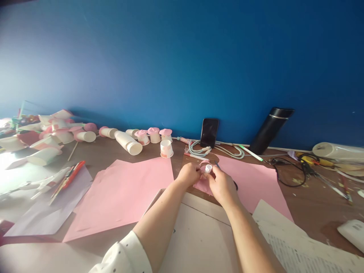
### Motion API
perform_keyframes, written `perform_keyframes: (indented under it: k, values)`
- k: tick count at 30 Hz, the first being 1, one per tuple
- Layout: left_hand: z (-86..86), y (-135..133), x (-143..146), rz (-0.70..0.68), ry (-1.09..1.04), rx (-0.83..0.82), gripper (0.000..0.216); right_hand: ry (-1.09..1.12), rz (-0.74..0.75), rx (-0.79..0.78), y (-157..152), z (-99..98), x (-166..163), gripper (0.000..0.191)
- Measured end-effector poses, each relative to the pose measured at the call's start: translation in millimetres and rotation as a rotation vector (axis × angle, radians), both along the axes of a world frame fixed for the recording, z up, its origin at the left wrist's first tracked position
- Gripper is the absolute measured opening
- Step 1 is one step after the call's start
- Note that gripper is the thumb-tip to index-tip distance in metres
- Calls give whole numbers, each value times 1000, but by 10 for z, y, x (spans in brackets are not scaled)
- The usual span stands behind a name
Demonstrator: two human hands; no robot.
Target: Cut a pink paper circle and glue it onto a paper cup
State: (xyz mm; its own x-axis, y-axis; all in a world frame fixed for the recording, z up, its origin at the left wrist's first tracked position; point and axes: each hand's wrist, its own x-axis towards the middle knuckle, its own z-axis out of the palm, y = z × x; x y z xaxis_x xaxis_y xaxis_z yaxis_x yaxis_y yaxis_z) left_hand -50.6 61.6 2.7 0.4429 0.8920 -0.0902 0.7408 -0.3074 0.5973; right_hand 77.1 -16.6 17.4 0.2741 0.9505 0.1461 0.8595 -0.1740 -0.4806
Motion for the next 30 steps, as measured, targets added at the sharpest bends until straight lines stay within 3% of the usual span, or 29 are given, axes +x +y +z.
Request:
perform_keyframes:
  k: [8,23,30]
  values:
    - [-10,13,12,21,36,-30,24,111,-74,228,-78,83,-7,26]
    - [50,-13,-20,-30,1,-24,35,69,-12,4,62,-89,32,26]
    - [37,-6,-6,-16,0,-34,33,-3,-1,-16,109,-143,48,24]
